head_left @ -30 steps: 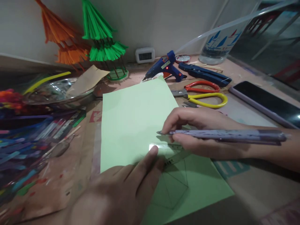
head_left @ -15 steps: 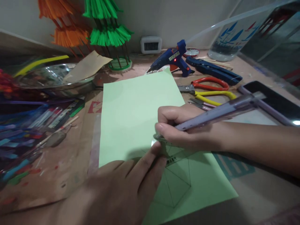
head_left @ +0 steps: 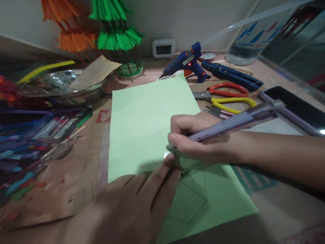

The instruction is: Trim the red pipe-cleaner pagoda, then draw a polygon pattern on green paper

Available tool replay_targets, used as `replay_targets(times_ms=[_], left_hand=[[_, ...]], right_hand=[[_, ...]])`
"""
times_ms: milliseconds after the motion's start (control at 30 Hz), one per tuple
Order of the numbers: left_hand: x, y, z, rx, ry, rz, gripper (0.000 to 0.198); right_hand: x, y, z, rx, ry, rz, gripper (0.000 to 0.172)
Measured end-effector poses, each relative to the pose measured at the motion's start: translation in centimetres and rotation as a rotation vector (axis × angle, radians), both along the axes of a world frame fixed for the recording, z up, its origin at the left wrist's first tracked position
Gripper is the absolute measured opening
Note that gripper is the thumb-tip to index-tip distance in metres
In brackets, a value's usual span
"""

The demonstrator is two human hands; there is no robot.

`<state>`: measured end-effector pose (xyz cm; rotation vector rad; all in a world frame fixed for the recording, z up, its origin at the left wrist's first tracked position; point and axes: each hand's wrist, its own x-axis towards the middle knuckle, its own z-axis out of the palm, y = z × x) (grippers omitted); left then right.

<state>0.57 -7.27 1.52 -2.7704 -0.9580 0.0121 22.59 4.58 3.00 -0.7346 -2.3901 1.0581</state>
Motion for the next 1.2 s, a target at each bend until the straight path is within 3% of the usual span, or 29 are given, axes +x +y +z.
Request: replay_targets(times_ms=[233,600,1000,1200], left_hand=[[0.11,0.27,-0.70,0.049,-0.069,-0.010,0.060],[0.39,0.56,-0.55,0.111,-0.099,-0.039,0.054],[-0.28,0.03,-0.74,0.038,-0.018,-0.037,0.068],[-0.08,0.17,-0.63,0.086,-0.039,-0.045,0.060]], right_hand=[[-0.08,-0.05,-0.08,-0.045,0.026,-0.071,0.031],[-0.22,-0.10,0.13,-0.054,0.028,-0.062,0.031],[-0.24,0.01,0.06,-0.058,0.062,-0.037,0.031],[-0.18,-0.09,0.19,-0.069,0.025,-0.048,0.030]])
